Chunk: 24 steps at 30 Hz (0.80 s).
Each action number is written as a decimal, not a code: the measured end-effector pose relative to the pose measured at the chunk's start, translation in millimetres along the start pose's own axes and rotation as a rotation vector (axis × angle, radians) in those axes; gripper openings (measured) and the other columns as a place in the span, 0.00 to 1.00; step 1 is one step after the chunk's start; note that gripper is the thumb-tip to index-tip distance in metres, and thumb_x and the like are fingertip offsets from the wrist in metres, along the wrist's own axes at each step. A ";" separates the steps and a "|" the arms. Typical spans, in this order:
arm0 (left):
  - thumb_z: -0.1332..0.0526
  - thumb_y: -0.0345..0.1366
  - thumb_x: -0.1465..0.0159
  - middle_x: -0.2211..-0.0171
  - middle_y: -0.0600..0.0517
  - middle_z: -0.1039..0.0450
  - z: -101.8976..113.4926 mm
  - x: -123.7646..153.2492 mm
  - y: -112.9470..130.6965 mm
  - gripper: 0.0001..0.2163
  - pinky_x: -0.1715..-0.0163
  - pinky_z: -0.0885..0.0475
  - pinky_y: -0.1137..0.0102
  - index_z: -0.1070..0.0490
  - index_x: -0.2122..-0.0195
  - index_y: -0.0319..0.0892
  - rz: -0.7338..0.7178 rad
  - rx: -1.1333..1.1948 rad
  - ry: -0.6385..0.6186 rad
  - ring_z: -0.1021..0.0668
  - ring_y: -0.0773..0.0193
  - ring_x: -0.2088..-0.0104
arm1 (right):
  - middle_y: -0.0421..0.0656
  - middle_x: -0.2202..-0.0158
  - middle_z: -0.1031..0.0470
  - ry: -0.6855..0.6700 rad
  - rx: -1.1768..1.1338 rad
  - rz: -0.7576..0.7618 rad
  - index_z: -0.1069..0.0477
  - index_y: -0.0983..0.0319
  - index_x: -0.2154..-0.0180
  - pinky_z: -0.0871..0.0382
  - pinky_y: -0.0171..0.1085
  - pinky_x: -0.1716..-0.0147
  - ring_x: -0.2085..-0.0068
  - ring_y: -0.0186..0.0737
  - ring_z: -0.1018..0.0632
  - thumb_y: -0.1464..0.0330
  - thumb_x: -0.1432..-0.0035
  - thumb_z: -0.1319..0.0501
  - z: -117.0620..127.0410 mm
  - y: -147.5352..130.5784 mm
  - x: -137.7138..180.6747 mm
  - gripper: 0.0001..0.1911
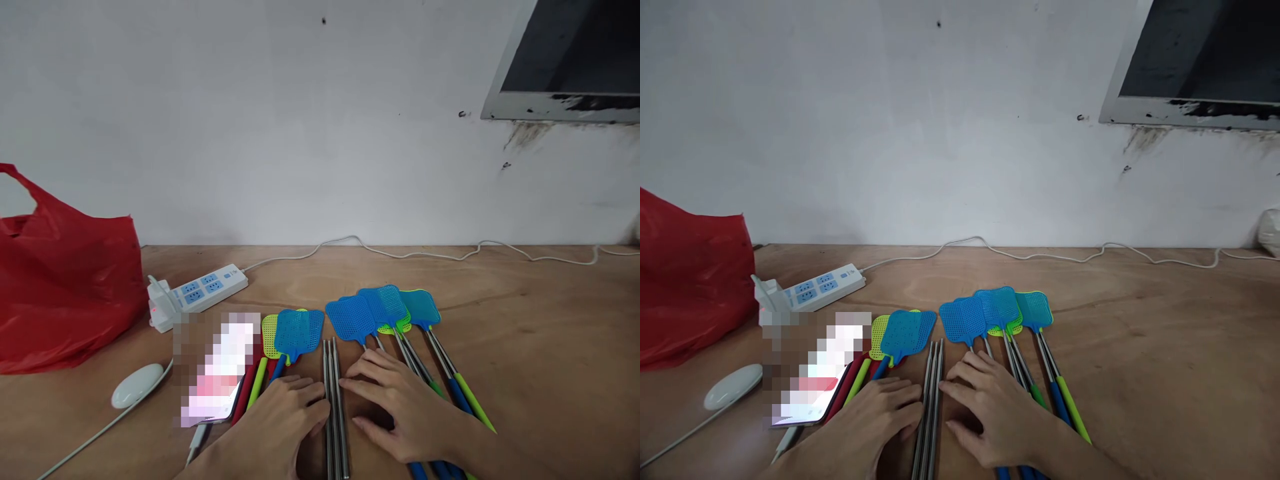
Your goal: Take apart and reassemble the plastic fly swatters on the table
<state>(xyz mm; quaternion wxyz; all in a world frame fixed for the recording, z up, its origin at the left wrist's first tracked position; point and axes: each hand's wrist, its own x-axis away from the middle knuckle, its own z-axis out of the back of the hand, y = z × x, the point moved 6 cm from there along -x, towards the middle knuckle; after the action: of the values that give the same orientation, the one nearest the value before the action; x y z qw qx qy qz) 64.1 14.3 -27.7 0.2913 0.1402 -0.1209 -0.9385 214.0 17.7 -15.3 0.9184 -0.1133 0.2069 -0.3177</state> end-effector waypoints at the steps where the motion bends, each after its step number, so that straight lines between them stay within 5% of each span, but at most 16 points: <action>1: 0.36 0.59 0.43 0.65 0.50 0.25 -0.3 -0.3 -0.6 0.21 0.60 0.32 0.65 0.33 0.68 0.44 0.000 -0.002 0.001 0.23 0.55 0.64 | 0.47 0.55 0.24 0.042 0.016 -0.004 0.28 0.62 0.53 0.36 0.47 0.49 0.53 0.48 0.27 0.71 0.43 0.39 2.4 0.8 -0.3 0.15; 4: 0.37 0.62 0.46 0.68 0.51 0.26 -1.2 -1.2 -3.0 0.24 0.63 0.34 0.65 0.37 0.71 0.44 0.010 -0.006 0.005 0.24 0.56 0.67 | 0.45 0.65 0.25 0.225 0.132 -0.118 0.29 0.61 0.65 0.36 0.43 0.59 0.61 0.45 0.27 0.71 0.42 0.40 13.9 11.6 0.8 0.02; 6: 0.37 0.64 0.48 0.70 0.52 0.27 -2.4 -2.0 -3.9 0.26 0.66 0.35 0.65 0.38 0.73 0.44 0.015 -0.002 -0.004 0.25 0.56 0.69 | 0.43 0.72 0.28 0.307 0.234 -0.248 0.33 0.60 0.72 0.40 0.40 0.66 0.66 0.43 0.28 0.70 0.43 0.40 19.9 23.0 3.6 0.06; 11: 0.40 0.67 0.50 0.71 0.52 0.27 -5.0 -4.8 -3.2 0.28 0.69 0.38 0.65 0.41 0.75 0.44 0.033 0.006 -0.025 0.26 0.57 0.71 | 0.41 0.76 0.28 0.206 0.308 -0.494 0.38 0.59 0.78 0.50 0.39 0.73 0.72 0.41 0.28 0.65 0.45 0.38 14.3 45.5 9.1 0.13; 16: 0.40 0.67 0.50 0.71 0.51 0.27 -3.6 -7.2 -1.4 0.28 0.71 0.39 0.65 0.41 0.75 0.44 0.038 0.006 -0.040 0.26 0.57 0.71 | 0.41 0.76 0.26 0.112 0.285 -0.578 0.39 0.59 0.79 0.54 0.39 0.75 0.72 0.41 0.27 0.68 0.47 0.40 6.5 50.2 9.6 0.11; 24: 0.39 0.66 0.47 0.69 0.50 0.26 1.7 -7.3 1.9 0.27 0.66 0.35 0.64 0.38 0.73 0.45 0.042 -0.025 0.013 0.24 0.55 0.69 | 0.37 0.84 0.34 0.311 0.132 -0.615 0.44 0.58 0.83 0.48 0.37 0.74 0.78 0.37 0.32 0.68 0.49 0.41 22.7 61.0 9.9 0.15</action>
<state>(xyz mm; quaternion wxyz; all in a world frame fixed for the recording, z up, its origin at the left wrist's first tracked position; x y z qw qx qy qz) 70.3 17.3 -24.1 0.3134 0.1399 -0.1103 -0.9328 264.0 60.4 -18.9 0.7425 -0.0609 0.2793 -0.6057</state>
